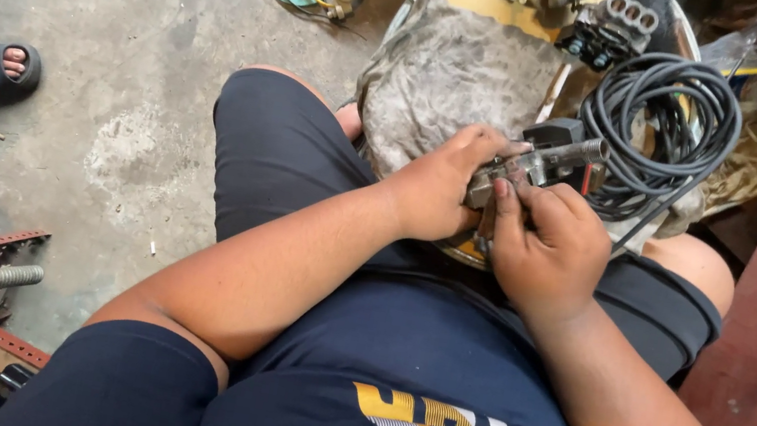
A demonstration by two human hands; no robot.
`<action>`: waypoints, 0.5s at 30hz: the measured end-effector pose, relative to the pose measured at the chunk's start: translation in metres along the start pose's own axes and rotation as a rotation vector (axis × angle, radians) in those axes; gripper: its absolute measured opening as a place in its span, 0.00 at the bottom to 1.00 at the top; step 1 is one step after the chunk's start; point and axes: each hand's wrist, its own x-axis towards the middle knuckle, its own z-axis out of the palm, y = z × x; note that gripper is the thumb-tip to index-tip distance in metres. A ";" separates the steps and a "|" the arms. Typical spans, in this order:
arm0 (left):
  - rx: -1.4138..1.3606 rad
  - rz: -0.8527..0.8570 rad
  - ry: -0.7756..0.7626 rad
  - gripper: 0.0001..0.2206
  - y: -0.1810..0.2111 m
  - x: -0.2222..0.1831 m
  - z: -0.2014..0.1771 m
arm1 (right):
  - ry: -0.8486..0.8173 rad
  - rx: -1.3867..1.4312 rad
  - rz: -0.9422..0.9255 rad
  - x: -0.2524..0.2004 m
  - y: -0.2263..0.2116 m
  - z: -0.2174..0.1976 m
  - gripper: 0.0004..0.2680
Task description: Scraping and cleaning the surface of a mechanical or electronic component during a repair task.
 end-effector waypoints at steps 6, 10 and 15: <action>-0.018 -0.004 -0.017 0.33 -0.008 0.001 0.003 | -0.033 -0.027 -0.014 0.010 -0.007 0.005 0.07; -0.007 -0.011 -0.028 0.32 -0.006 0.004 0.000 | -0.005 0.001 0.018 0.005 0.003 0.012 0.04; -0.004 -0.046 -0.029 0.33 0.002 0.004 -0.002 | -0.108 0.146 0.235 0.019 -0.006 -0.007 0.03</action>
